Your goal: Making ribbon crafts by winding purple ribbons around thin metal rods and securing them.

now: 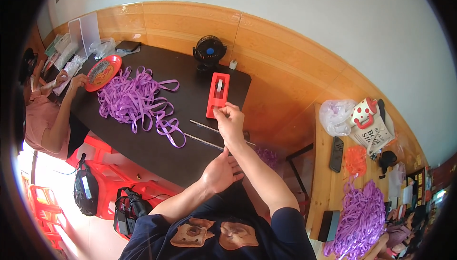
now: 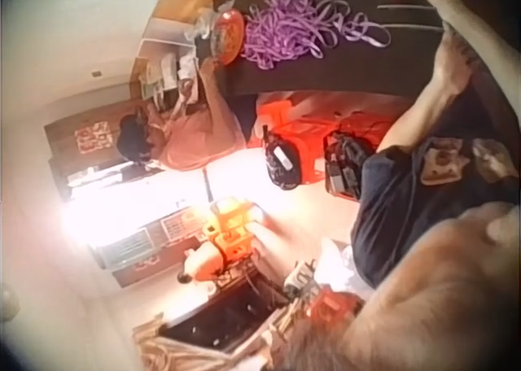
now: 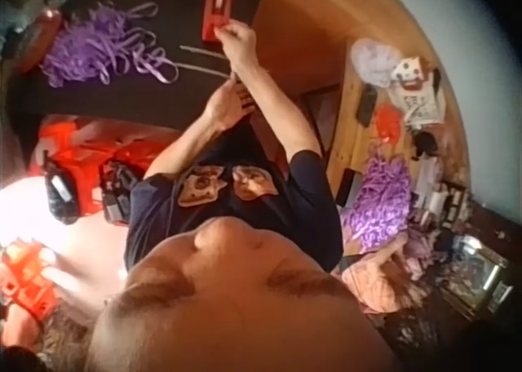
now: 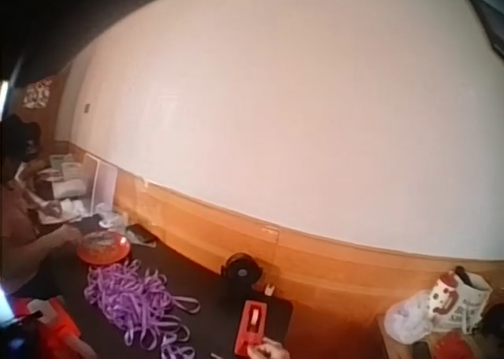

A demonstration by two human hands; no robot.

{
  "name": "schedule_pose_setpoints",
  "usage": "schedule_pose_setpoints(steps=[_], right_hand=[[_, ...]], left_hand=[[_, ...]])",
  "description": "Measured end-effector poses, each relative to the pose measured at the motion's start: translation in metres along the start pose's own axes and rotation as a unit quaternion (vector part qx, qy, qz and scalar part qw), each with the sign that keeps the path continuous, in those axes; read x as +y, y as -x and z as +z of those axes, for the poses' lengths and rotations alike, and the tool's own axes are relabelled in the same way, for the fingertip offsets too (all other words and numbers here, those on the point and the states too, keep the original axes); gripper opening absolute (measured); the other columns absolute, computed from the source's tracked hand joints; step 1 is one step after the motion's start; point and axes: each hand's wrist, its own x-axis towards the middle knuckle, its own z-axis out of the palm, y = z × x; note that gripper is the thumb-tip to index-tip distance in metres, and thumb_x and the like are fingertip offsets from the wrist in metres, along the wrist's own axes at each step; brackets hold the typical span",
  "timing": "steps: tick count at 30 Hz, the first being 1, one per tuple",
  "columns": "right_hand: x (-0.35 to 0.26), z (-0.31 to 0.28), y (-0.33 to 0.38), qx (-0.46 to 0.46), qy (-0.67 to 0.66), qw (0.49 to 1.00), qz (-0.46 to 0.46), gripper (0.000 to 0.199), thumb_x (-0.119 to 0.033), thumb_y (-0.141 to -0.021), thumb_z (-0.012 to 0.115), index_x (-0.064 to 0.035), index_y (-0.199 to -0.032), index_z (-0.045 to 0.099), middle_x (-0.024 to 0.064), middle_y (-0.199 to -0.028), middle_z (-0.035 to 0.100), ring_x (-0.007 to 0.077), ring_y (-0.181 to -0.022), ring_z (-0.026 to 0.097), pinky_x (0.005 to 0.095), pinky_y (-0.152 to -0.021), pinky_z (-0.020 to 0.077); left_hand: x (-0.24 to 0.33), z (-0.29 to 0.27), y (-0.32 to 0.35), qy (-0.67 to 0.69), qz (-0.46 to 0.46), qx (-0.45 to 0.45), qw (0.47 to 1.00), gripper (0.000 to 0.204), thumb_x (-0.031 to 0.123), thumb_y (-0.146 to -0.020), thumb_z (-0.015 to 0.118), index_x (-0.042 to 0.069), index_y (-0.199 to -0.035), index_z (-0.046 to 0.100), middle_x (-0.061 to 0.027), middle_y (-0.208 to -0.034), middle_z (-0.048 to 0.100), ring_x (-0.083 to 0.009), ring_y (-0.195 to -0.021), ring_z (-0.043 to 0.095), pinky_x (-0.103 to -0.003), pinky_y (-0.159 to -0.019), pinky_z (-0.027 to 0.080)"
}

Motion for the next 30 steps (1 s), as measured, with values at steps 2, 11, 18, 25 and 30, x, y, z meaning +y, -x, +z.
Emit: schedule_pose_setpoints(steps=[2, 11, 18, 25, 30], right_hand=[[0.001, -0.003, 0.007, -0.048, 0.011, 0.997, 0.065, 0.018, -0.012, -0.080, 0.071, 0.0019, -0.071, 0.064, 0.0105, -0.099, 0.056, 0.0168, -0.096, 0.051, 0.0303, -0.082, 0.0385], [0.031, -0.022, -0.006, -0.051, 0.216, 0.974, -0.030, 0.011, -0.007, -0.073, 0.072, 0.0007, -0.069, 0.064, 0.0121, -0.094, 0.059, 0.0224, -0.094, 0.054, 0.0321, -0.077, 0.0416], [-0.015, -0.099, -0.015, -0.270, -0.004, 0.962, 0.024, 0.010, -0.004, -0.082, 0.063, 0.0001, -0.073, 0.062, 0.0164, -0.128, 0.052, 0.0174, -0.108, 0.051, 0.0300, -0.088, 0.0394], [-0.005, -0.141, 0.001, -0.455, 0.122, 0.880, 0.053, 0.008, -0.009, -0.084, 0.063, -0.0034, -0.079, 0.062, 0.0131, -0.128, 0.055, 0.0238, -0.115, 0.045, 0.0373, -0.098, 0.0333], [0.011, -0.143, 0.004, -0.469, 0.103, 0.876, 0.051, 0.008, -0.010, -0.084, 0.063, -0.0039, -0.079, 0.061, 0.0105, -0.117, 0.058, 0.0243, -0.114, 0.045, 0.0376, -0.098, 0.0340]], left_hand=[[0.000, 0.001, 0.002, 0.007, 0.008, 0.003, 1.000, 0.066, 0.058, -0.096, 0.031, 0.002, -0.126, 0.048, -0.0067, -0.121, 0.053, -0.0198, -0.109, 0.048, -0.036, -0.092, 0.036], [-0.004, 0.001, -0.001, -0.015, -0.003, 0.016, 1.000, 0.065, 0.056, -0.097, 0.029, 0.000, -0.127, 0.045, -0.0109, -0.127, 0.050, -0.0257, -0.116, 0.046, -0.037, -0.093, 0.036], [-0.001, 0.001, 0.002, -0.035, 0.010, 0.016, 0.999, 0.067, 0.056, -0.097, 0.029, -0.001, -0.131, 0.042, -0.0127, -0.133, 0.047, -0.0282, -0.119, 0.045, -0.038, -0.094, 0.036], [0.001, 0.003, 0.004, -0.051, 0.010, 0.014, 0.999, 0.071, 0.056, -0.097, 0.027, -0.003, -0.135, 0.038, -0.0141, -0.136, 0.044, -0.0282, -0.121, 0.043, -0.038, -0.094, 0.035], [-0.001, 0.004, 0.003, -0.056, 0.007, 0.005, 0.998, 0.072, 0.057, -0.097, 0.026, -0.003, -0.137, 0.036, -0.0145, -0.138, 0.042, -0.0284, -0.123, 0.042, -0.038, -0.094, 0.035]])
